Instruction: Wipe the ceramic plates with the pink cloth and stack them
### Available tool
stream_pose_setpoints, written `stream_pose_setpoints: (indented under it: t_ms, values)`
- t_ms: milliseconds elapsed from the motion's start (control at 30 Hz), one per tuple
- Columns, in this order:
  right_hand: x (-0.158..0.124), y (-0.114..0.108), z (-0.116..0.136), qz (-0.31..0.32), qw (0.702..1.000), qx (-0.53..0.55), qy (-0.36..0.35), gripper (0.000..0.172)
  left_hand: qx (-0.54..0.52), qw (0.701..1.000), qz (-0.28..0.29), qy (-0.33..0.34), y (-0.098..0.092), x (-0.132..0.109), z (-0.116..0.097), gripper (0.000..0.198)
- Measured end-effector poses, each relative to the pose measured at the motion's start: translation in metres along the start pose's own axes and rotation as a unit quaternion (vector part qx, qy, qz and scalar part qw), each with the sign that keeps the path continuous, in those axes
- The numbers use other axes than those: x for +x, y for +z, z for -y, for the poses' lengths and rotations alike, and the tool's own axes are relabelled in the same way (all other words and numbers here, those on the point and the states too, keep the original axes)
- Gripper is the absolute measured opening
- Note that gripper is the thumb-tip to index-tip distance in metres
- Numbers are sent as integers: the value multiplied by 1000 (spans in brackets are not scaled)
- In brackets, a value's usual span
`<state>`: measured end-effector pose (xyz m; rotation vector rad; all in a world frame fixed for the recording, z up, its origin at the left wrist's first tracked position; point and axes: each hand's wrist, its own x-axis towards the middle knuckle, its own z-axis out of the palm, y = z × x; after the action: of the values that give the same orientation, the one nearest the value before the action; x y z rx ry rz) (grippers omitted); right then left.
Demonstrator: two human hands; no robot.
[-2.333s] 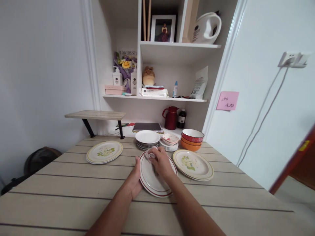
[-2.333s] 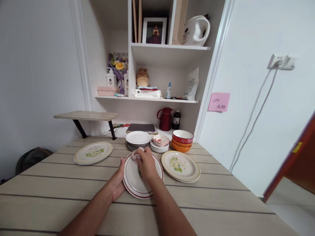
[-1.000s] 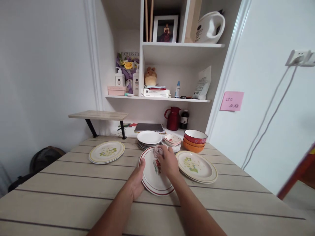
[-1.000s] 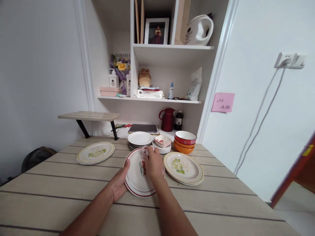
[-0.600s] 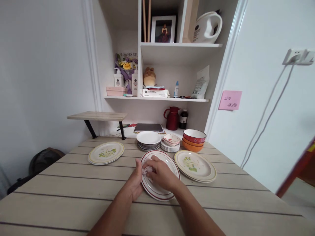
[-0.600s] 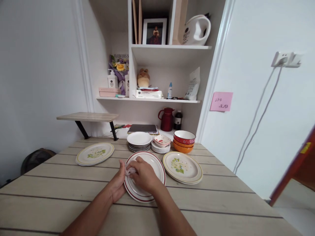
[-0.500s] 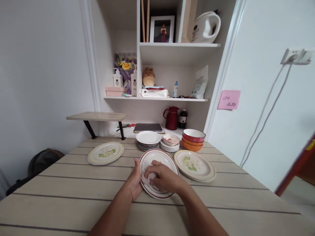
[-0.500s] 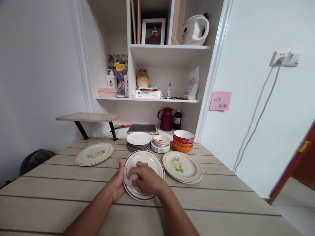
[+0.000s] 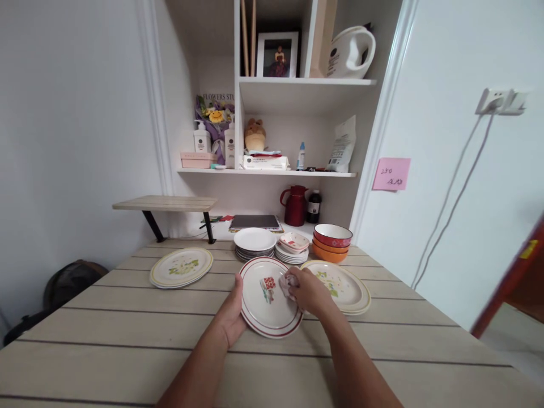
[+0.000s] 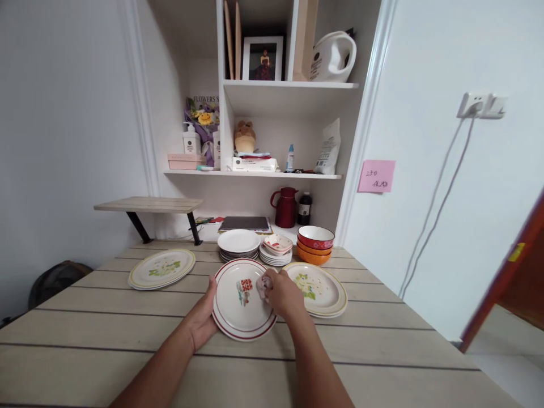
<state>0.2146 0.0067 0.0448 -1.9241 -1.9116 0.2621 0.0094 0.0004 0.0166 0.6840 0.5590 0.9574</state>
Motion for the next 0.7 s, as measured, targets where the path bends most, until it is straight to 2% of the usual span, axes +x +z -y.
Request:
stream_pose_setpoints:
  t_ms: [133, 233, 333, 533, 700]
  values:
    - [11, 11, 9, -90, 996, 17, 14, 33, -7, 1000, -5, 0, 7, -3, -1, 70]
    - [19, 18, 19, -141, 987, 69, -22, 32, -5, 1000, 1, 0, 9, -4, 0, 69]
    - [20, 23, 32, -157, 976, 128, -86, 33, 2, 1000, 12, 2, 11, -5, 1, 68]
    - [1, 26, 60, -67, 942, 205, -258, 35, -14, 1000, 2, 19, 13, -6, 3, 69]
    - [-16, 21, 62, 27, 929, 199, -311, 34, -23, 1000, -9, 19, 9, -7, 3, 77]
